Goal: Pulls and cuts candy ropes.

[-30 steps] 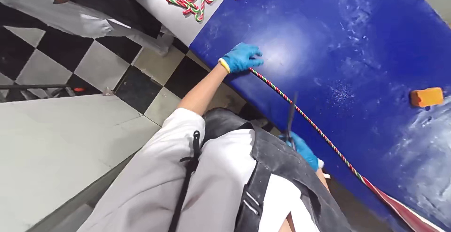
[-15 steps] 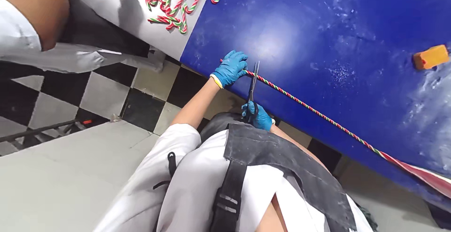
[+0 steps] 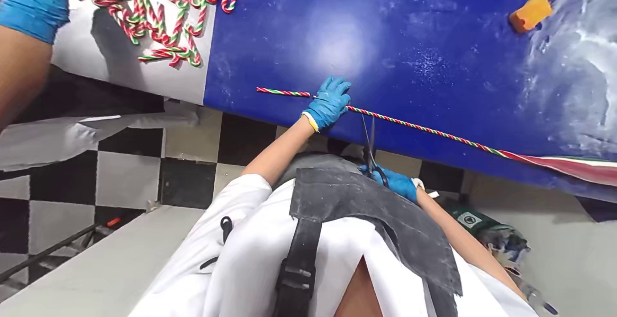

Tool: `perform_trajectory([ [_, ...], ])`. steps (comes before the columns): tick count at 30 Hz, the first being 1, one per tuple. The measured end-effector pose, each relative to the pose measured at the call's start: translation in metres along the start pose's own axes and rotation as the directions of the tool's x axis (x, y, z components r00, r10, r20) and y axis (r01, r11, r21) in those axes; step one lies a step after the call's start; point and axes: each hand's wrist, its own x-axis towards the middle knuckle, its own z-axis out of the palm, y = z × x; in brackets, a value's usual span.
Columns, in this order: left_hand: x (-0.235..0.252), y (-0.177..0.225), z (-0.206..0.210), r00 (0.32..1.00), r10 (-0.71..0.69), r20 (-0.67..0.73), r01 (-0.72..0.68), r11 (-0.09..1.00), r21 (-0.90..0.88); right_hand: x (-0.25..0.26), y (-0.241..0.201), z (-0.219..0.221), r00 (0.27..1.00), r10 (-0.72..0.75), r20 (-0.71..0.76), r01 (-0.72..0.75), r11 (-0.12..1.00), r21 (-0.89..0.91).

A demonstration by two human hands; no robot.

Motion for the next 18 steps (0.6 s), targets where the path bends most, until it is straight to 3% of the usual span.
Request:
perform_trajectory([
  [5,-0.003,-0.002,-0.007,1.000,-0.011,0.016,0.011,1.000,0.013,0.069,-0.025,0.025,0.977,-0.121,-0.176,0.173,0.931,0.321],
  [8,-0.001,-0.005,-0.009,0.998,-0.058,-0.019,0.059,0.997,0.046,0.072,-0.027,0.029,0.956,-0.131,-0.261,0.238,0.871,0.431],
  [10,0.002,-0.004,-0.012,0.995,-0.101,-0.011,0.101,0.993,0.059,0.055,-0.010,0.019,0.945,-0.175,-0.277,0.258,0.918,0.301],
  [13,0.019,0.013,-0.010,0.994,-0.113,0.009,0.112,0.990,0.085,0.002,0.028,-0.008,0.963,-0.232,-0.139,0.241,0.969,0.054],
  [15,0.036,0.041,0.003,0.999,-0.043,0.025,0.041,0.998,0.057,-0.043,0.056,-0.029,0.990,-0.141,0.015,0.141,0.990,0.033],
  [18,0.066,0.085,0.035,0.994,0.091,0.066,-0.093,0.995,0.034,-0.082,0.090,-0.054,0.999,-0.004,0.033,0.002,0.999,0.043],
])
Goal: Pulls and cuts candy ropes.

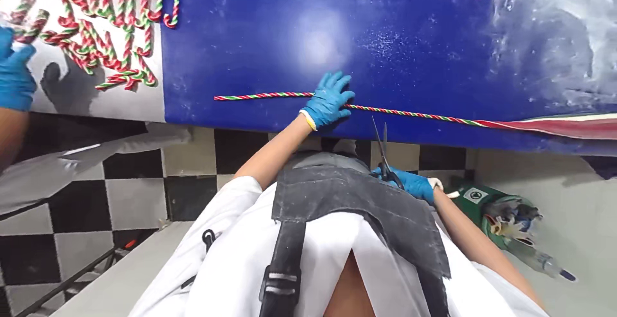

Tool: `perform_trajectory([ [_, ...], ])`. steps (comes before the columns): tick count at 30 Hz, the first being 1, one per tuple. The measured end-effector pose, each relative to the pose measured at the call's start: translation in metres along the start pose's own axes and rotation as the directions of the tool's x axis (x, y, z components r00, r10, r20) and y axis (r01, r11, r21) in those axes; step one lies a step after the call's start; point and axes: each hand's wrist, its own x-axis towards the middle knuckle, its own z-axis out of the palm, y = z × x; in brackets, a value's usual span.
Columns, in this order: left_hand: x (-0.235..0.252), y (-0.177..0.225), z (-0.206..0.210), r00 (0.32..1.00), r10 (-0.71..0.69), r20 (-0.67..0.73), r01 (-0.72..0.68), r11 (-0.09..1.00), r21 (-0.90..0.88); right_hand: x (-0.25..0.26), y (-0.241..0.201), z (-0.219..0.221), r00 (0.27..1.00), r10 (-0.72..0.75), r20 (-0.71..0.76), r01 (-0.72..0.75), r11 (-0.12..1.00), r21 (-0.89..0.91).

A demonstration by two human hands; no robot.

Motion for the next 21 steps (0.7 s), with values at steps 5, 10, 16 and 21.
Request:
perform_trajectory([
  [5,0.015,0.023,0.020,0.999,0.013,-0.046,-0.015,0.999,-0.036,0.018,0.003,-0.019,0.995,-0.098,-0.019,0.099,0.988,0.118],
  [10,0.010,0.021,0.012,0.996,-0.076,-0.042,0.077,0.997,0.010,0.072,-0.043,-0.006,0.966,-0.083,-0.245,0.124,0.979,0.159],
  [16,0.020,0.023,0.006,0.971,-0.238,0.000,0.238,0.969,0.060,0.021,0.006,-0.049,0.956,-0.166,-0.241,0.138,0.982,-0.130],
  [21,0.079,0.100,0.041,0.999,-0.038,0.039,0.036,0.999,0.031,-0.074,0.074,-0.089,0.992,0.120,-0.042,-0.127,0.954,-0.272],
])
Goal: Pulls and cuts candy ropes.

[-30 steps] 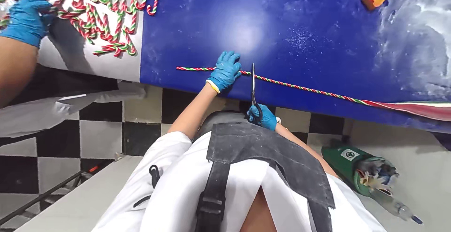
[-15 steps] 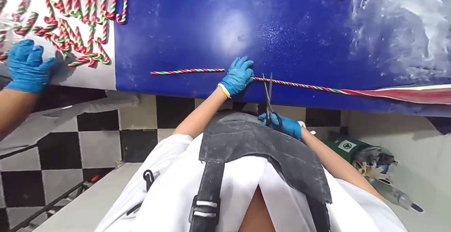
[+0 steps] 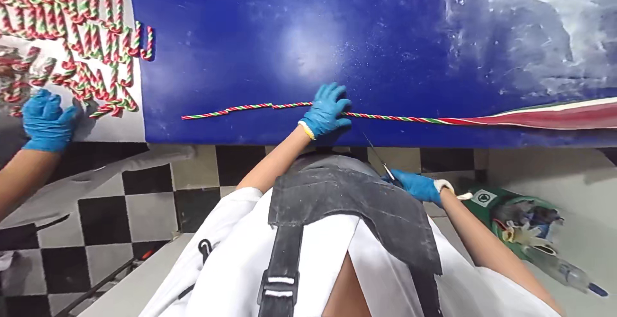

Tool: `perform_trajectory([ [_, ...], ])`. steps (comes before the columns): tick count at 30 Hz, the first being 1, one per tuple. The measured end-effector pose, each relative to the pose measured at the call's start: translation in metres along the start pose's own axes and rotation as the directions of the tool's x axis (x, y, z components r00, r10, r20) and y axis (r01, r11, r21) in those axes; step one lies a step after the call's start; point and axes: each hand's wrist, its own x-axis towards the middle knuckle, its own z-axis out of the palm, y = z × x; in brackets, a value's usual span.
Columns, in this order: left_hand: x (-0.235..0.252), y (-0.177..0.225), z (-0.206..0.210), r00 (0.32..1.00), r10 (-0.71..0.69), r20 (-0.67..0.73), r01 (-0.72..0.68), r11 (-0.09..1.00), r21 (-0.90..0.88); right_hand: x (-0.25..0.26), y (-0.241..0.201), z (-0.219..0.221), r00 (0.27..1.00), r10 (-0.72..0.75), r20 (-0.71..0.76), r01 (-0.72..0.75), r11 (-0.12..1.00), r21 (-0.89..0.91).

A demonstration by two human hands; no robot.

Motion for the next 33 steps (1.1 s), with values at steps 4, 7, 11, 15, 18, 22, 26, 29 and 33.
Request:
perform_trajectory([
  [4,0.033,0.041,0.036,0.994,0.105,-0.008,-0.106,0.994,-0.007,-0.029,0.017,-0.008,0.996,-0.064,-0.067,0.078,0.972,0.222],
  [7,0.032,0.043,0.026,0.996,0.081,0.031,-0.078,0.994,-0.076,0.008,0.014,-0.020,0.976,-0.191,-0.102,0.216,0.857,0.468],
  [11,0.023,0.043,0.029,0.998,0.055,-0.021,-0.056,0.997,-0.054,0.050,-0.011,-0.020,0.948,-0.167,-0.272,0.276,0.856,0.438],
  [15,0.000,0.026,0.020,0.999,-0.035,-0.041,0.032,0.997,-0.073,0.039,-0.019,-0.020,0.920,-0.092,-0.380,0.191,0.953,0.233],
  [18,-0.048,-0.007,-0.004,0.974,-0.195,-0.114,0.186,0.979,-0.078,0.022,-0.037,-0.044,0.884,0.086,-0.459,-0.104,0.994,-0.015],
  [22,-0.122,-0.081,-0.036,0.879,-0.441,-0.180,0.444,0.896,-0.025,0.014,-0.104,-0.088,0.747,0.185,-0.638,-0.499,0.790,-0.356],
  [26,-0.164,-0.148,-0.057,0.819,-0.538,-0.200,0.554,0.832,0.026,0.055,-0.145,-0.099,0.526,-0.197,-0.827,-0.446,0.764,-0.466],
  [29,-0.158,-0.177,-0.062,0.836,-0.513,-0.196,0.522,0.853,-0.007,0.112,-0.120,-0.082,0.342,-0.588,-0.733,-0.303,0.669,-0.678],
  [33,-0.137,-0.179,-0.062,0.907,-0.396,-0.142,0.390,0.918,-0.066,0.154,-0.108,-0.061,0.340,-0.692,-0.637,-0.139,0.633,-0.761],
])
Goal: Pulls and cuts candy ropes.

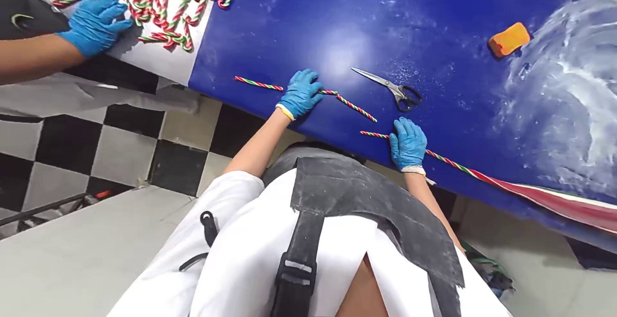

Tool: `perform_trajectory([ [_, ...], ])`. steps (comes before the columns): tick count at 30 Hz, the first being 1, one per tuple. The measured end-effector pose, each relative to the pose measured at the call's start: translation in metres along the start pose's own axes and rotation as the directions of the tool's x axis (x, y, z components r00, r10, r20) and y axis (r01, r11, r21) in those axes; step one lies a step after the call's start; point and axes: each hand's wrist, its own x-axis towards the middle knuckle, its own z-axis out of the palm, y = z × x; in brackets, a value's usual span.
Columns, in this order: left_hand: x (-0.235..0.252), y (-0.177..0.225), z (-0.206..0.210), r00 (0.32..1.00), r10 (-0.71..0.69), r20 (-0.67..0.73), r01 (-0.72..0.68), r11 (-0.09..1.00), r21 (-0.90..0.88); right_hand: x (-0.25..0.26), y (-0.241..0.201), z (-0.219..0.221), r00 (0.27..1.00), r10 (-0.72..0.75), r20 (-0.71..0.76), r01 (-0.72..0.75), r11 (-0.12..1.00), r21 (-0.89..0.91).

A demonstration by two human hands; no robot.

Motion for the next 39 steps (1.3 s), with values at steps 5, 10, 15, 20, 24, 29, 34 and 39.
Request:
perform_trajectory([
  [5,-0.042,-0.040,-0.037,0.986,-0.164,-0.013,0.164,0.985,0.047,0.035,-0.028,0.007,0.999,0.033,0.036,-0.033,0.999,0.009],
  [10,-0.108,-0.139,-0.055,0.960,-0.267,-0.081,0.271,0.962,0.043,0.086,-0.062,0.018,0.992,-0.062,0.110,0.061,0.998,0.010],
  [15,-0.086,-0.175,-0.065,0.941,-0.283,-0.187,0.285,0.958,-0.014,0.125,-0.113,0.028,0.973,-0.181,0.142,0.174,0.983,0.058],
  [20,-0.024,-0.122,-0.047,0.974,-0.197,-0.114,0.189,0.979,-0.077,0.135,-0.154,0.041,0.992,-0.114,0.062,0.110,0.992,0.064],
  [24,-0.012,-0.068,-0.025,0.980,-0.182,-0.081,0.178,0.982,-0.056,0.128,-0.179,0.034,0.997,0.063,0.050,-0.065,0.997,0.035],
  [29,-0.019,-0.056,-0.016,0.965,-0.241,-0.103,0.240,0.971,-0.018,0.128,-0.210,0.003,0.902,0.312,0.299,-0.315,0.948,-0.040],
  [34,-0.017,-0.060,-0.023,0.958,-0.273,-0.081,0.272,0.962,-0.032,0.148,-0.235,-0.015,0.704,0.503,0.501,-0.557,0.829,-0.049],
  [39,-0.006,-0.041,-0.020,0.974,-0.227,-0.023,0.227,0.974,-0.023,0.171,-0.268,0.001,0.698,0.478,0.533,-0.673,0.693,0.260],
])
